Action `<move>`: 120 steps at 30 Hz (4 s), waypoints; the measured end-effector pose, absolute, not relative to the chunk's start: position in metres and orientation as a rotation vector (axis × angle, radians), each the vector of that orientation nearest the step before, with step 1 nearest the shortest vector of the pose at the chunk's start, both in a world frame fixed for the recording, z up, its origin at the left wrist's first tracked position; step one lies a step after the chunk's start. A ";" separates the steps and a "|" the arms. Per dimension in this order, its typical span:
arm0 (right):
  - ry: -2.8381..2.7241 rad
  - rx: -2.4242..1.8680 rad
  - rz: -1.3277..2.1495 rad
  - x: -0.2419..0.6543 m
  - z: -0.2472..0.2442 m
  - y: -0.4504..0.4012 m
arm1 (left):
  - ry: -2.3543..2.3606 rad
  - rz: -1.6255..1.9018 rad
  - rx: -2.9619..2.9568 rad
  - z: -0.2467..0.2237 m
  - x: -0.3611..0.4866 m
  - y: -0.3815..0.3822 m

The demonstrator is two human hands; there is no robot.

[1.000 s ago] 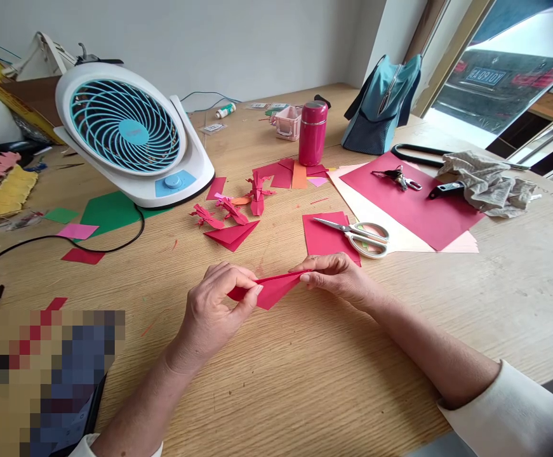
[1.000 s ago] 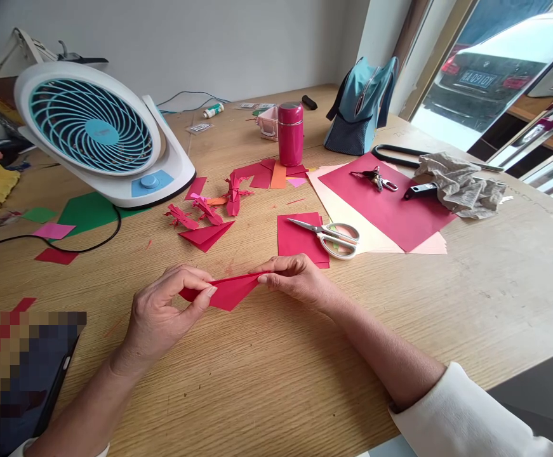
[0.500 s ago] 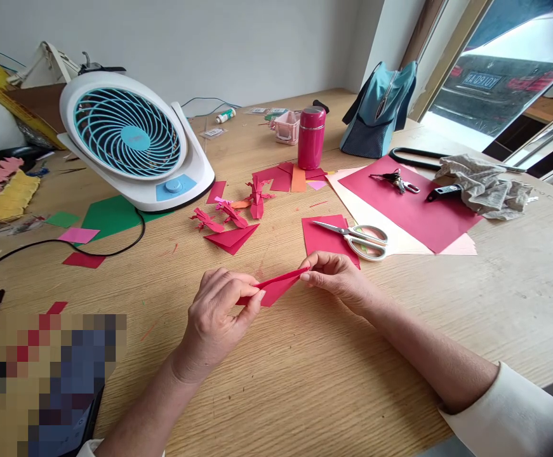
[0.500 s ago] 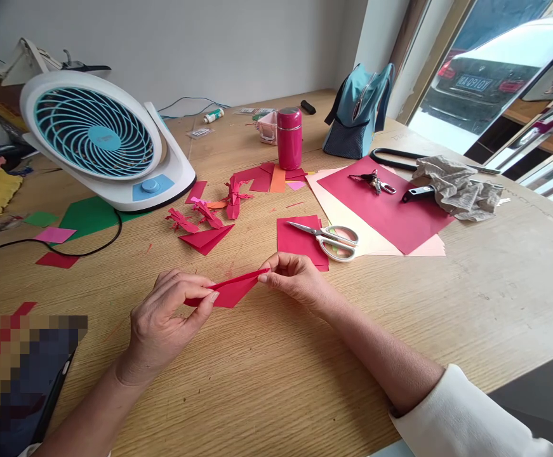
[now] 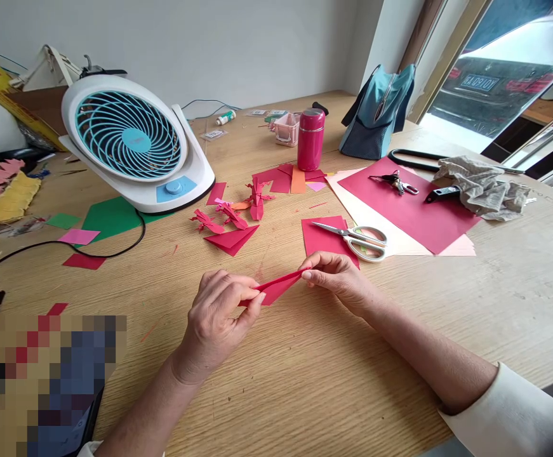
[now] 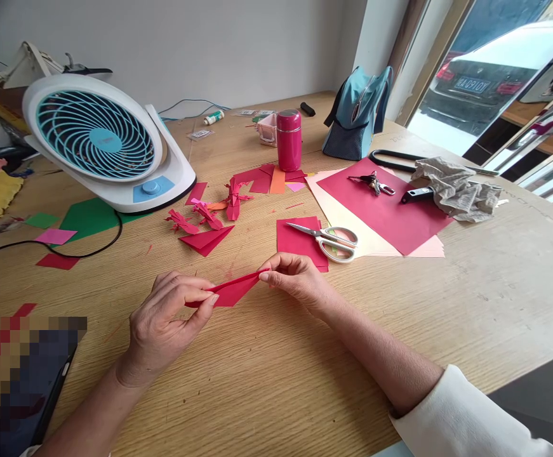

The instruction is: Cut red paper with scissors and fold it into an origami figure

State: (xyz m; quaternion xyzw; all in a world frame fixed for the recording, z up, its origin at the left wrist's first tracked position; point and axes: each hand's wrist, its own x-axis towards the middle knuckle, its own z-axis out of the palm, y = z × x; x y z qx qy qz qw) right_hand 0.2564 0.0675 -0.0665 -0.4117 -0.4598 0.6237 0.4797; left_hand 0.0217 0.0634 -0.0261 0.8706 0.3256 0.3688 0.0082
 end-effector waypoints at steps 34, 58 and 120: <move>-1.219 -1.046 1.440 0.256 -0.064 0.066 | 1.215 1.105 2.275 -0.032 0.022 0.068; -1.934 -1.413 1.036 0.259 -0.057 0.062 | 1.337 0.778 2.043 -0.044 0.019 0.073; -2.770 -1.000 0.203 0.248 -0.054 0.020 | 1.182 0.414 2.940 -0.069 -0.007 0.008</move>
